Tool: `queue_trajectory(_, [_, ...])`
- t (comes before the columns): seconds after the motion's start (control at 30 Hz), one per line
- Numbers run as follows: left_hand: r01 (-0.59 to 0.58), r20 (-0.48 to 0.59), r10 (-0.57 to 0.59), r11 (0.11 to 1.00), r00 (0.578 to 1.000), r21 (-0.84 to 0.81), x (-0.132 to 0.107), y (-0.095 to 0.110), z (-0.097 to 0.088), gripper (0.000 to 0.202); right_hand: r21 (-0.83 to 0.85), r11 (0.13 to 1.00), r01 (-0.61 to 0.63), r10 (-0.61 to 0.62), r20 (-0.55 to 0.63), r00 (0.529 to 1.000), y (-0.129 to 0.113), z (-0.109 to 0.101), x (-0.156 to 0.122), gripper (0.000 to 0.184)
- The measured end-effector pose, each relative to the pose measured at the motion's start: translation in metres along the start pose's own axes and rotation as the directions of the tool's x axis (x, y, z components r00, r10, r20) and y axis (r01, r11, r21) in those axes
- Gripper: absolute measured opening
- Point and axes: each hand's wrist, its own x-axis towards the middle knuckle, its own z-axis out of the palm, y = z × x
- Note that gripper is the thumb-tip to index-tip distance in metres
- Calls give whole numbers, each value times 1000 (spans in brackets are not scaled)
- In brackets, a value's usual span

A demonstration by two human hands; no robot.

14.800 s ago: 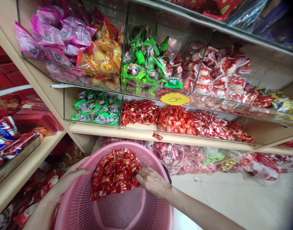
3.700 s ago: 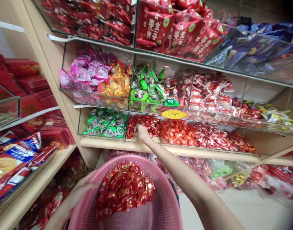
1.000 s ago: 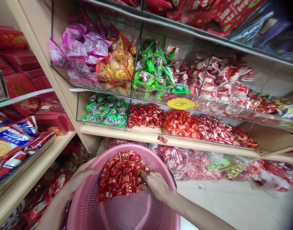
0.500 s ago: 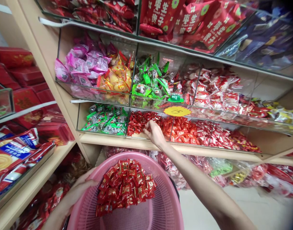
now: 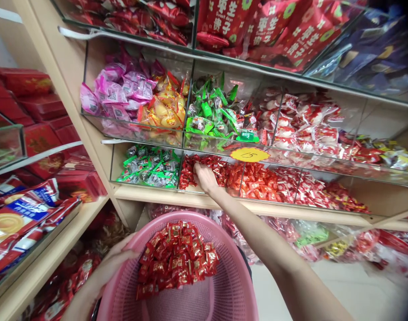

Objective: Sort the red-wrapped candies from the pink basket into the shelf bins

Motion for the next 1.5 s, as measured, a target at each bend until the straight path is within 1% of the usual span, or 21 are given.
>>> queue_trajectory(0.07, [22,0,-22,1000,1000,10,0,2,0,75,-7,1000,-10,10,-9,1000,1,-2,-2,25])
queue_trajectory(0.2, [57,-42,-57,998,997,12,1,2,-2,76,-6,999,-35,35,-52,998,4,-6,-6,27])
queue_trajectory(0.3, [84,-8,-85,996,996,-29,0,2,-1,85,22,999,-47,49,-101,994,10,-10,-12,24])
queue_trajectory(0.37, [83,27,-82,996,996,-38,-1,1,-2,88,111,993,-28,47,-175,983,15,-14,-20,21])
queue_trajectory(0.47, [53,59,-50,998,997,-42,3,-3,-5,84,316,947,65,42,-319,947,18,-25,-42,14])
queue_trajectory(0.53, [42,81,-38,998,996,-46,6,-5,-8,80,419,901,110,56,-364,930,16,-34,-66,9])
queue_trajectory(0.57, [39,91,-34,998,995,-44,6,-5,-8,79,465,878,116,68,-361,930,14,-39,-79,7])
queue_trajectory(0.63, [31,93,-28,999,995,-29,6,-4,-6,77,563,822,85,98,-288,953,8,-47,-108,3])
queue_trajectory(0.7, [34,63,-33,999,997,-17,4,-2,-2,77,661,751,4,123,-145,982,5,-48,-137,3])
queue_trajectory(0.73, [36,42,-35,999,998,-20,2,-1,1,77,706,707,-47,129,-63,990,4,-45,-150,5])
queue_trajectory(0.8, [27,2,-27,999,1000,-30,-1,1,6,78,777,610,-153,123,98,988,6,-34,-173,9])
queue_trajectory(0.87, [8,-30,-9,1000,1000,-30,-3,2,8,79,813,526,-248,107,226,968,10,-19,-192,12])
queue_trajectory(0.93, [15,-29,-15,1000,999,-15,-3,3,9,79,831,442,-339,98,331,939,14,-3,-205,15])
queue_trajectory(1.03, [35,-9,-35,999,999,-4,-2,3,8,80,827,272,-491,76,490,868,19,12,-217,19])
queue_trajectory(1.07, [32,-7,-32,999,999,-5,-2,3,8,80,809,228,-542,70,541,838,19,15,-219,21])
queue_trajectory(1.1, [24,-10,-24,1000,1000,-7,-2,3,8,80,786,202,-584,69,584,809,19,17,-220,23])
queue_trajectory(1.13, [16,-14,-16,1000,1000,-9,-2,3,8,80,764,194,-616,75,614,785,19,18,-220,25])
queue_trajectory(1.2, [13,-16,-13,1000,1000,-9,-3,3,9,80,732,205,-650,85,648,757,18,18,-218,26])
queue_trajectory(1.37, [9,-36,-10,1000,999,-19,-6,4,12,78,695,223,-683,75,687,723,13,19,-212,27])
queue_trajectory(1.5, [8,-57,-9,1000,998,-15,-5,3,12,75,664,242,-708,108,706,700,9,20,-207,27])
